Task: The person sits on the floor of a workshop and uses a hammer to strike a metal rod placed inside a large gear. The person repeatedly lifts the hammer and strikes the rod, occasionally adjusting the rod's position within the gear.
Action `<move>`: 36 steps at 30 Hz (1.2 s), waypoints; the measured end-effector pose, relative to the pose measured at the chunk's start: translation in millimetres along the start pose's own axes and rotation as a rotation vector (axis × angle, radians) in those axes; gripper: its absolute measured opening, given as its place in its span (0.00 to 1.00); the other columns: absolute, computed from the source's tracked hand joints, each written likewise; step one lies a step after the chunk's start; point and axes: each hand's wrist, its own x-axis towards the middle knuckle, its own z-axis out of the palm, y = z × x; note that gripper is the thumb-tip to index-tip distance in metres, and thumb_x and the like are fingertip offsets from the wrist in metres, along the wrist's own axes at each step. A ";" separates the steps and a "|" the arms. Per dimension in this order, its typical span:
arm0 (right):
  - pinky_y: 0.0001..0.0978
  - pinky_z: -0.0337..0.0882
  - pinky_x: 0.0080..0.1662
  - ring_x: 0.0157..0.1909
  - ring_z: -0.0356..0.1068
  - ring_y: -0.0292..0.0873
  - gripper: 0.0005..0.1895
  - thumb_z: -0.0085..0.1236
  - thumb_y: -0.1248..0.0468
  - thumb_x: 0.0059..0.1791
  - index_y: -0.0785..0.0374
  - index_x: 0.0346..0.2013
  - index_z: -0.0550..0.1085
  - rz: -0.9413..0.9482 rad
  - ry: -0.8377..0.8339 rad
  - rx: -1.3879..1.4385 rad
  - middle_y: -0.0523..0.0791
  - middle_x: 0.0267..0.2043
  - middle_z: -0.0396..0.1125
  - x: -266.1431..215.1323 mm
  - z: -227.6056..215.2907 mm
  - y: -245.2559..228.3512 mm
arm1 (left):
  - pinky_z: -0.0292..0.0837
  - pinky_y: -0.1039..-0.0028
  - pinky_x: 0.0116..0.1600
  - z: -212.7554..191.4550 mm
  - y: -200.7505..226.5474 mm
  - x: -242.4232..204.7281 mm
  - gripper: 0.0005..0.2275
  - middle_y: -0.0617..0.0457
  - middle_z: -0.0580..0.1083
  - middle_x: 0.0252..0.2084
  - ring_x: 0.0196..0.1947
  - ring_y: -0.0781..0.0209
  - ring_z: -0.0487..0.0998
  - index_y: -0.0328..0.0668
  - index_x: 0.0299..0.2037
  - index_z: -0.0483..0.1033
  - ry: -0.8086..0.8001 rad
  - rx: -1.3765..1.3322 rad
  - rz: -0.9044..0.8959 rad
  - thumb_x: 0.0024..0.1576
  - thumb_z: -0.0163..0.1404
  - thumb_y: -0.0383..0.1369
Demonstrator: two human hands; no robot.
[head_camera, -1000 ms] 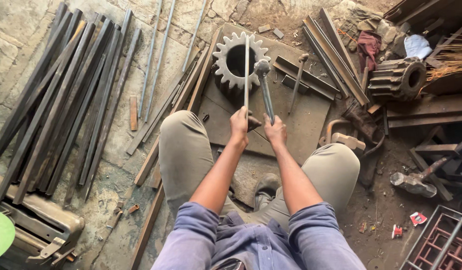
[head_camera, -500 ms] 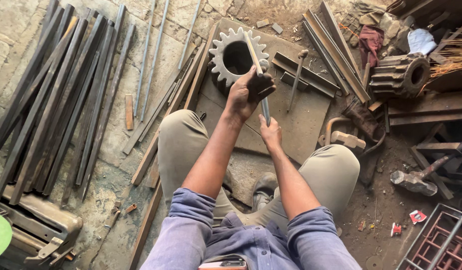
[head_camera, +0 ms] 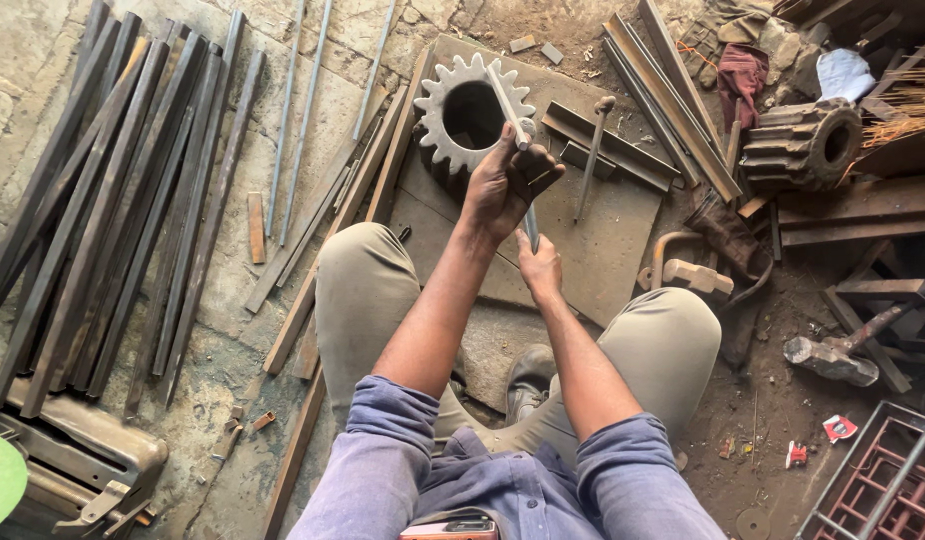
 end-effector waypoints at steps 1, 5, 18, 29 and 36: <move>0.51 0.71 0.43 0.38 0.75 0.59 0.27 0.52 0.39 0.52 0.62 0.36 0.76 -0.001 0.000 0.000 0.56 0.30 0.73 -0.3 -0.4 -1.2 | 0.79 0.53 0.54 0.5 -0.6 -0.2 0.14 0.49 0.79 0.34 0.39 0.53 0.83 0.42 0.39 0.76 0.009 0.006 -0.001 0.67 0.46 0.43; 0.50 0.71 0.42 0.36 0.76 0.56 0.27 0.52 0.39 0.51 0.62 0.35 0.76 0.029 -0.018 0.009 0.55 0.28 0.73 -4.0 -4.7 -6.9 | 0.79 0.53 0.55 -0.9 2.6 -1.5 0.14 0.49 0.79 0.34 0.41 0.52 0.83 0.41 0.40 0.75 -0.036 -0.007 0.005 0.70 0.45 0.42; 0.43 0.67 0.31 0.25 0.68 0.42 0.28 0.54 0.40 0.52 0.63 0.27 0.73 0.040 -0.013 0.105 0.45 0.21 0.68 -7.5 -10.4 -10.8 | 0.78 0.52 0.50 -11.8 6.7 -14.6 0.14 0.49 0.76 0.31 0.35 0.53 0.80 0.41 0.40 0.73 0.033 0.017 -0.048 0.68 0.39 0.42; 0.28 0.54 0.17 0.14 0.57 0.32 0.30 0.50 0.38 0.54 0.61 0.25 0.68 -0.235 -0.016 0.628 0.37 0.16 0.58 1.6 -34.9 -28.7 | 0.72 0.69 0.26 -197.0 -43.4 -23.3 0.31 0.47 0.77 0.23 0.19 0.59 0.79 0.33 0.28 0.75 0.793 1.055 -0.300 0.64 0.43 0.59; 0.24 0.55 0.24 0.22 0.56 0.28 0.25 0.52 0.42 0.57 0.62 0.36 0.72 -0.686 -0.011 0.762 0.36 0.22 0.58 15.2 -62.7 -65.3 | 0.72 0.70 0.24 -210.2 -40.3 -0.2 0.16 0.50 0.75 0.24 0.16 0.60 0.74 0.40 0.40 0.73 0.636 0.846 -0.137 0.64 0.44 0.46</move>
